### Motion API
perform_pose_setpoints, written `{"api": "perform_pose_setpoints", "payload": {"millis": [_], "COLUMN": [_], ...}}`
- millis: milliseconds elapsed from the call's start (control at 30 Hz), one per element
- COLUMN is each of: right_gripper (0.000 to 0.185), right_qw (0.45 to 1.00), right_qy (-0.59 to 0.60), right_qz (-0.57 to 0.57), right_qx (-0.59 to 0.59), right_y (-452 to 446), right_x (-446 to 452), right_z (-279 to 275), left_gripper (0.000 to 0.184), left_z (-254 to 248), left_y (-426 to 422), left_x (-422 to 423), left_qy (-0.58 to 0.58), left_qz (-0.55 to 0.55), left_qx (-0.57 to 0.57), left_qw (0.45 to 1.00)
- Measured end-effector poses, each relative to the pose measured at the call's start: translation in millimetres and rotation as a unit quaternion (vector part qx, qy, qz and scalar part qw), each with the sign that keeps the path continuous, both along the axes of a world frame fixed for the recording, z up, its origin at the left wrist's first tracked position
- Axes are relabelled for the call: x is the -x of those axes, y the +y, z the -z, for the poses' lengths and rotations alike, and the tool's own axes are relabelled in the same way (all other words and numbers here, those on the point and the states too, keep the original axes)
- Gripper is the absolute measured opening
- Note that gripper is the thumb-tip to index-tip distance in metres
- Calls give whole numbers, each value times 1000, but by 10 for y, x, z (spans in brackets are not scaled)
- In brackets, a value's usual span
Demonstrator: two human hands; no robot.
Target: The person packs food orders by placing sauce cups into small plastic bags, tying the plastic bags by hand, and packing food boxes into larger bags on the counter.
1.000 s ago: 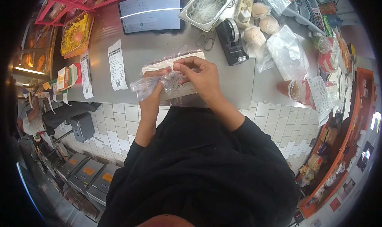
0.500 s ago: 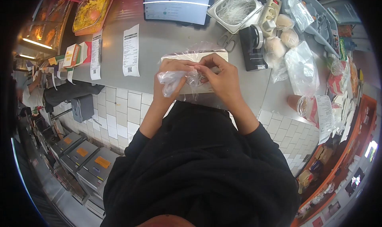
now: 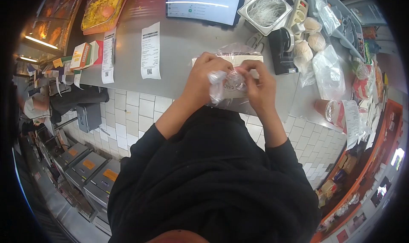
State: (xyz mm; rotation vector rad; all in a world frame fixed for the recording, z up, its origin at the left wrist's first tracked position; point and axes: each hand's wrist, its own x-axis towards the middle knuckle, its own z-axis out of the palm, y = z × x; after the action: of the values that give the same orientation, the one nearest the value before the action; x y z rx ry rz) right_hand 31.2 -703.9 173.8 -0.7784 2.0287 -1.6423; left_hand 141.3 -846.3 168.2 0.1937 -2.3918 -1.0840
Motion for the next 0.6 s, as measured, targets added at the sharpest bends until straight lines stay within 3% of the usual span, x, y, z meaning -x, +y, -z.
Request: {"api": "perform_pose_setpoints", "payload": {"millis": [67,167,267,333,367,400,467,533,600], "right_gripper": [10,10,11,13,8,10,12,13,16], "right_qw": [996,994,954,940,921,912,940,978,977], "right_qy": [-39,-55,246,305,313,290,217,115,137], "right_qz": [76,86,159,33,-130,-209,-249,-172,-160], "right_qx": [5,-29,59,146,192,201,87,9,16], "right_y": [30,-28,-264,-383,-544,-849,-1360,-1940,-2412], "right_x": [36,-37,-213,-502,-718,-978,-1316,-1450,-1592], "right_z": [13,-39,-359,-361,-359,-406,-114,305,645], "left_gripper": [26,26,26,31,34,34,36,42,42], "left_z": [-53,-28,103,651,723,844,1102,1184,1288], "left_y": [19,-39,-489,-1144,-1368,-1464,-1633,-1450,-1250], "left_x": [-43,-148,-565,-1143,-1374,-1471,-1682,-1821,-1990], "left_qy": [-29,-22,-5,-81,-150,-149,-144,-179,-175], "left_qz": [-13,-39,-159,-273,-319,-320,-203,-201,-232], "left_qx": [45,77,32,-41,-11,-9,154,141,118], "left_qw": [998,996,987,958,936,936,956,953,950]}}
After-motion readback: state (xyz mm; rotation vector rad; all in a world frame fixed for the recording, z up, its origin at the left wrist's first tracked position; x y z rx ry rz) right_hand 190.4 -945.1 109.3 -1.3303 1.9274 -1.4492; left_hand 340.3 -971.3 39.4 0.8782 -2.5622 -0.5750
